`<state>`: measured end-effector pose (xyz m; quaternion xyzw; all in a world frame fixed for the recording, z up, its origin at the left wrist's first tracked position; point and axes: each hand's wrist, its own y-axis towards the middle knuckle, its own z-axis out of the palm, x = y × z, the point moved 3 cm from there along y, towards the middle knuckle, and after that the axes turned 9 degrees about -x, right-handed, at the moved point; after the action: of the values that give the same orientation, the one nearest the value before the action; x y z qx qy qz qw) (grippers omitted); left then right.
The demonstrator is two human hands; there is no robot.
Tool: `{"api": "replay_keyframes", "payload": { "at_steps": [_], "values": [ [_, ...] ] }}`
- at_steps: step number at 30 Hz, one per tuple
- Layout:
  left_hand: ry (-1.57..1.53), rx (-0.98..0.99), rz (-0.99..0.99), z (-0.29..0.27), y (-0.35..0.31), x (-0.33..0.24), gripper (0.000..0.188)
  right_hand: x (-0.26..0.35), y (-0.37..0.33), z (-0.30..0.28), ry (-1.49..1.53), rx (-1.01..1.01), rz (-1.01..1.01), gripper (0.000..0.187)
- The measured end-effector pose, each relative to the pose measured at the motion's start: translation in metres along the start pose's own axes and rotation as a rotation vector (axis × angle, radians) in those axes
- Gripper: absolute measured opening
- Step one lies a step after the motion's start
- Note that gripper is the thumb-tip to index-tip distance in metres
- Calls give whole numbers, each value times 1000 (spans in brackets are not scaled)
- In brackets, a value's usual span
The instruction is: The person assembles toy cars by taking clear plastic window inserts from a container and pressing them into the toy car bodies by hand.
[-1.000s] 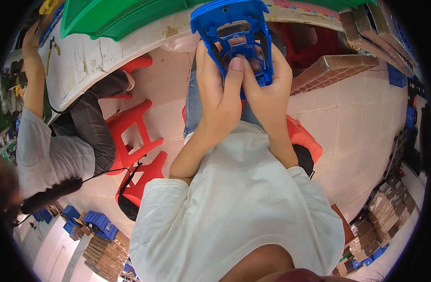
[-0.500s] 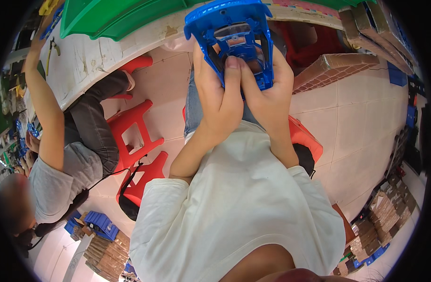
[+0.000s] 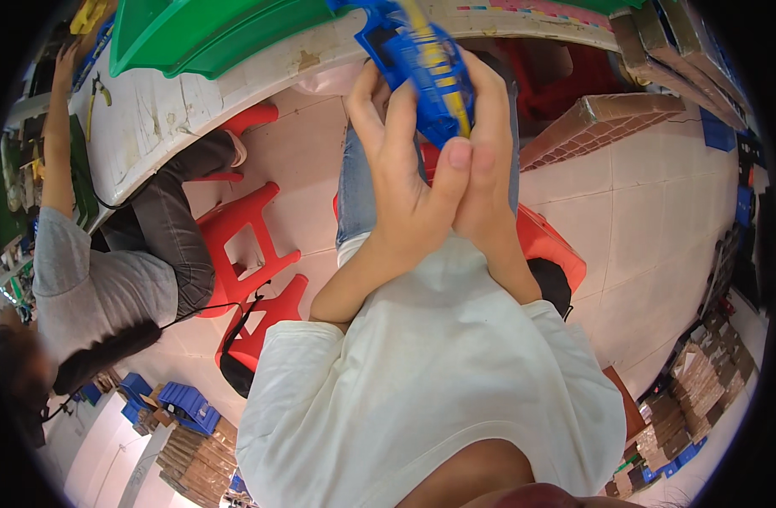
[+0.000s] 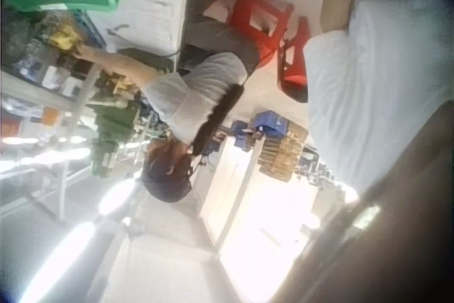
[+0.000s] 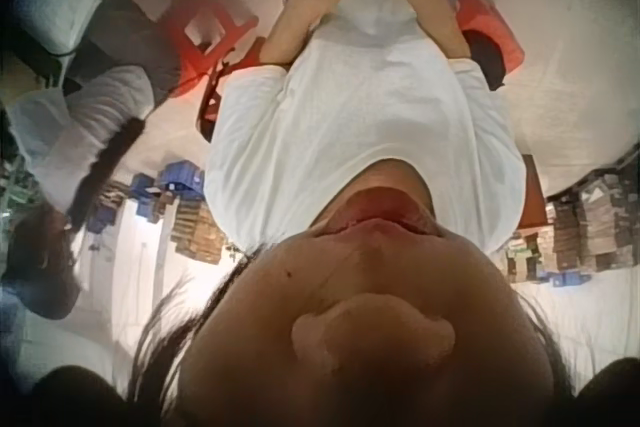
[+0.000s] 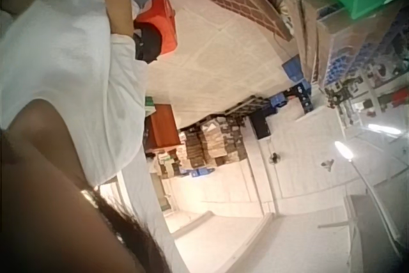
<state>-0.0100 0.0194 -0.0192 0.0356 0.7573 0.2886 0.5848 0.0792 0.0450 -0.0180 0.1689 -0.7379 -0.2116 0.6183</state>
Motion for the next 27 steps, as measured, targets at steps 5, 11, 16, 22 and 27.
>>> {"api": "replay_keyframes", "payload": {
  "at_steps": [5, 11, 16, 22, 27],
  "values": [
    [-615, -193, -546, -7, 2, 6, 41, 20, -13, 0, -153, 131, -102, 84],
    [-824, 53, -631, -18, 1, 13, 55, 27, 11, -42, -331, 141, -398, 71],
    [-1201, 180, -848, -6, -2, 3, 54, 26, 18, -49, -187, -46, -445, 86],
    [-1450, 228, -1071, -15, -15, 7, 64, -31, 60, -44, -444, 255, -563, 53],
    [-1453, 251, -1073, -15, -22, 5, 65, -2, 40, -53, -177, 50, -486, 52]
  ]
}}
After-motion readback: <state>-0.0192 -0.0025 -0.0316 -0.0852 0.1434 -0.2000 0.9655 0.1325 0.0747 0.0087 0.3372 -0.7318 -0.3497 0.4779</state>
